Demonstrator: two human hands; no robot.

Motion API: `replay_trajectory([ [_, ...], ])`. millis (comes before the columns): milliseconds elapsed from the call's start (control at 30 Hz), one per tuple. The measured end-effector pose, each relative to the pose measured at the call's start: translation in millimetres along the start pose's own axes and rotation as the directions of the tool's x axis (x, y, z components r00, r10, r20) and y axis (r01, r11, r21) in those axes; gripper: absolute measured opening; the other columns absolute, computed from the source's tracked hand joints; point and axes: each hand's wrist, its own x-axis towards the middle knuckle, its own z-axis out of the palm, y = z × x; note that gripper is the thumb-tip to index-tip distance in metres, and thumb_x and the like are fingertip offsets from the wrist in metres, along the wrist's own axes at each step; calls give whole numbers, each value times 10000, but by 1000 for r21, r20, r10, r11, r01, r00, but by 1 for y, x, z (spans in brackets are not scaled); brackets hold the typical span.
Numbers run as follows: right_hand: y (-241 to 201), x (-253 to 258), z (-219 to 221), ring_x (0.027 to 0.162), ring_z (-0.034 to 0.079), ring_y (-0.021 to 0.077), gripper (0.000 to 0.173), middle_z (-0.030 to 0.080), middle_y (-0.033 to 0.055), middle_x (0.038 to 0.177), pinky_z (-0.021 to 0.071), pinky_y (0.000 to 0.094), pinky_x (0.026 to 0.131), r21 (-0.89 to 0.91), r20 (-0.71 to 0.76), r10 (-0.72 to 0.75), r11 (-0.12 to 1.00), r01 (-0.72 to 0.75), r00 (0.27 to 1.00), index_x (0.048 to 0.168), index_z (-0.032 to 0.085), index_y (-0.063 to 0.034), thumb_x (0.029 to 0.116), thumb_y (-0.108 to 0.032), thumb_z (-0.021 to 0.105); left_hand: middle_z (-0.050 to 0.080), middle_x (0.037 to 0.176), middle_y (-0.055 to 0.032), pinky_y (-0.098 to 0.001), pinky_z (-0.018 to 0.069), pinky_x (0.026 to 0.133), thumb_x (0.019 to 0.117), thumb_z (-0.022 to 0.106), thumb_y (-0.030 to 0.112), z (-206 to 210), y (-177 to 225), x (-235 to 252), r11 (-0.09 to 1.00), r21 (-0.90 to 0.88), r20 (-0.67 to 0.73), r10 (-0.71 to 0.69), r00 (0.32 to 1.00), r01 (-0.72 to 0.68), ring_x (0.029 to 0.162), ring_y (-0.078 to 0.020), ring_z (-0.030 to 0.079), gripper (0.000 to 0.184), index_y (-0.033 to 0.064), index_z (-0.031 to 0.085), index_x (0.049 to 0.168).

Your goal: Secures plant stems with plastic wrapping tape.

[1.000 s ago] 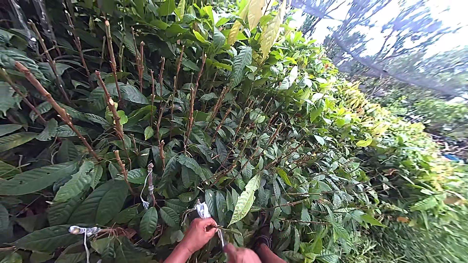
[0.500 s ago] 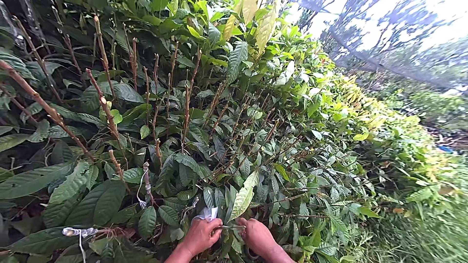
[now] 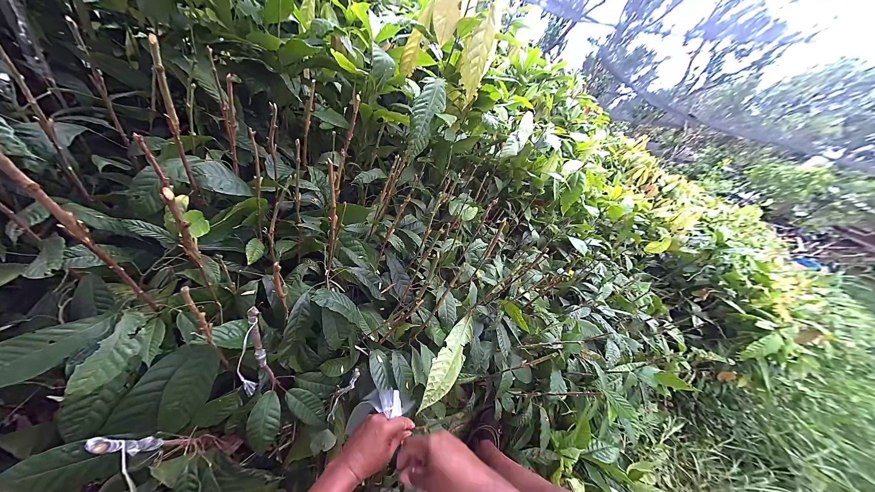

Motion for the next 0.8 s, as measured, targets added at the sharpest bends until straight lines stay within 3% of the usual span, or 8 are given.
replay_trajectory([
  [67,12,16,-32,846,705,215,297,722,132,1104,586,430,745,299,-12,-43,953,45,999,1302,637,-29,1020,-87,568,730,1044,-241,-610,529,946,1012,583,162,0,6,-3,998,17,158,-64,985,62,1013,-424,708,246,-3,721,1130],
  [133,48,34,-58,988,673,165,402,656,103,1325,537,361,744,405,-28,0,914,12,1000,1427,518,-70,1028,-73,472,754,1075,-185,-587,545,954,1001,621,185,2,3,-7,999,-9,119,-31,992,33,1020,-370,729,241,44,745,1152],
  [267,80,40,-26,1207,634,406,374,681,204,1264,487,634,1023,-203,-19,142,969,-143,990,1394,605,-110,1030,-169,539,781,956,-88,-523,596,845,938,670,182,0,-5,-6,996,-74,-223,-62,973,47,880,-245,758,180,84,788,1033],
  [367,65,22,3,1177,661,347,312,734,136,1187,479,585,1048,-168,-29,137,976,-140,990,1266,687,-101,999,-257,649,780,922,-48,-422,613,829,908,703,178,-4,-7,0,974,-187,-331,-184,925,127,837,-161,751,158,84,789,1002],
  [533,-16,-1,21,1023,714,420,306,735,214,1079,546,631,894,-224,-18,28,974,-31,999,1305,652,-86,1032,-195,567,768,944,-85,-427,589,884,946,666,194,-9,9,8,938,-208,-99,-302,948,277,883,-195,740,189,63,776,1026],
  [633,1,22,-37,852,695,216,327,704,135,1153,581,421,736,248,16,-59,967,53,998,1341,598,-25,1021,-76,550,734,1030,-210,-596,520,953,998,620,232,-14,17,2,977,-36,100,-206,973,210,1018,-384,706,264,7,736,1071],
  [733,38,34,-72,929,666,116,450,586,69,1457,502,305,662,546,35,3,837,-22,999,1480,440,-87,1031,-89,459,762,982,-140,-556,560,896,967,650,249,-12,4,-2,996,-32,44,-88,995,89,950,-313,736,230,67,770,1040],
  [800,46,38,-63,1152,650,140,473,529,62,1529,542,346,834,303,2,50,952,-49,999,1522,403,-103,1053,-89,471,757,947,-135,-556,557,874,971,646,259,-15,3,-1,998,-20,55,-56,997,57,925,-307,734,225,73,761,1024],
])
